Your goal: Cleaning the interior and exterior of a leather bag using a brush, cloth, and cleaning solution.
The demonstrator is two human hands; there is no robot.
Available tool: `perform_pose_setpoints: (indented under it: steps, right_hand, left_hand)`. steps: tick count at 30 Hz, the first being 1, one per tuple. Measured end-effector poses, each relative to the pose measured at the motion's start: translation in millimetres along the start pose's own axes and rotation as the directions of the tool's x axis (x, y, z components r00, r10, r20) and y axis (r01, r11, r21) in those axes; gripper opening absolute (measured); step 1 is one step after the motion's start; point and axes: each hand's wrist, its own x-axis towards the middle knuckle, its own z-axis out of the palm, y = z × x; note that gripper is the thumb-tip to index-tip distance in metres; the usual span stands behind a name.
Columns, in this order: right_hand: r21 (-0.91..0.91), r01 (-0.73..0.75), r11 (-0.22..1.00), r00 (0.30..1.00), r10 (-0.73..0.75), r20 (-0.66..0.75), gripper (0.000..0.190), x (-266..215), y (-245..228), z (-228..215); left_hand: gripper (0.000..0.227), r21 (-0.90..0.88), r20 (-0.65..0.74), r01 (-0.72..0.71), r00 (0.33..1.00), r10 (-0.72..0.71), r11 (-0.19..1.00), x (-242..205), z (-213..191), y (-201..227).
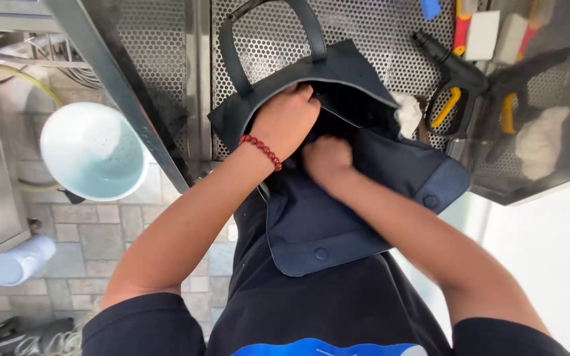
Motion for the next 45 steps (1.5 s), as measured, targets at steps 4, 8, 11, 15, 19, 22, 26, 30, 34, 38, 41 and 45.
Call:
perform_pose_setpoints:
  steps: [4,8,11,15,19,22,26,30,34,38,41,45]
  right_hand:
    - [-0.045,0.125,0.991,0.992,-0.125,0.023,0.028,-20,13,-24]
    - [-0.054,-0.208,0.977,0.956,0.191,-0.221,0.029,-3,33,-13]
    - [-0.061,-0.03,0.998,0.995,0.024,-0.095,0.027,-5,20,18]
    - [0.078,0.239,0.968,0.971,-0.238,-0.024,0.03,-56,13,-24]
    - [0.101,0.169,0.98,0.978,-0.18,0.107,0.034,-111,9,-116]
    - [-0.123,0.125,0.985,0.991,-0.117,0.07,0.029,-86,22,-86]
    - [-0.316,-0.066,0.946,0.99,0.022,-0.141,0.022,-37,49,-49]
    - [-0.313,-0.034,0.949,0.988,-0.015,-0.154,0.026,-85,46,-39]
    - [-0.334,0.011,0.942,0.995,-0.043,-0.09,0.033,-74,62,-42]
    - [-0.375,-0.026,0.927,0.997,-0.006,-0.083,0.027,-57,78,-39]
    - [-0.379,-0.007,0.925,0.998,-0.02,-0.067,0.029,-87,74,-55]
    - [-0.345,-0.046,0.937,0.997,0.024,-0.067,0.024,-35,74,-30]
  left_hand:
    - [0.016,-0.002,0.002,0.07,0.998,-0.07,0.998,10,9,1]
    - [0.022,0.008,0.031,0.079,0.996,-0.079,0.997,16,6,6]
    - [0.025,0.006,0.008,0.12,0.993,-0.12,0.993,23,11,7]
    - [0.037,0.064,0.077,0.139,0.987,-0.143,0.988,33,5,7]
    - [0.046,-0.026,0.085,0.2,0.977,-0.197,0.98,31,20,5]
    - [0.047,-0.024,0.21,0.106,0.973,-0.099,0.994,23,13,8]
    - [0.04,0.135,0.147,-0.026,0.989,0.006,0.99,24,50,13]
    - [0.037,0.121,0.236,-0.094,0.97,0.064,0.988,21,29,15]
    - [0.047,-0.091,0.166,0.125,0.98,-0.109,0.988,28,67,31]
    - [0.047,0.158,0.211,-0.046,0.978,0.012,0.986,37,65,32]
    - [0.051,0.024,0.293,-0.008,0.956,0.0,1.0,37,66,28]
    - [0.039,0.071,0.127,-0.014,0.992,0.005,0.997,48,113,45]
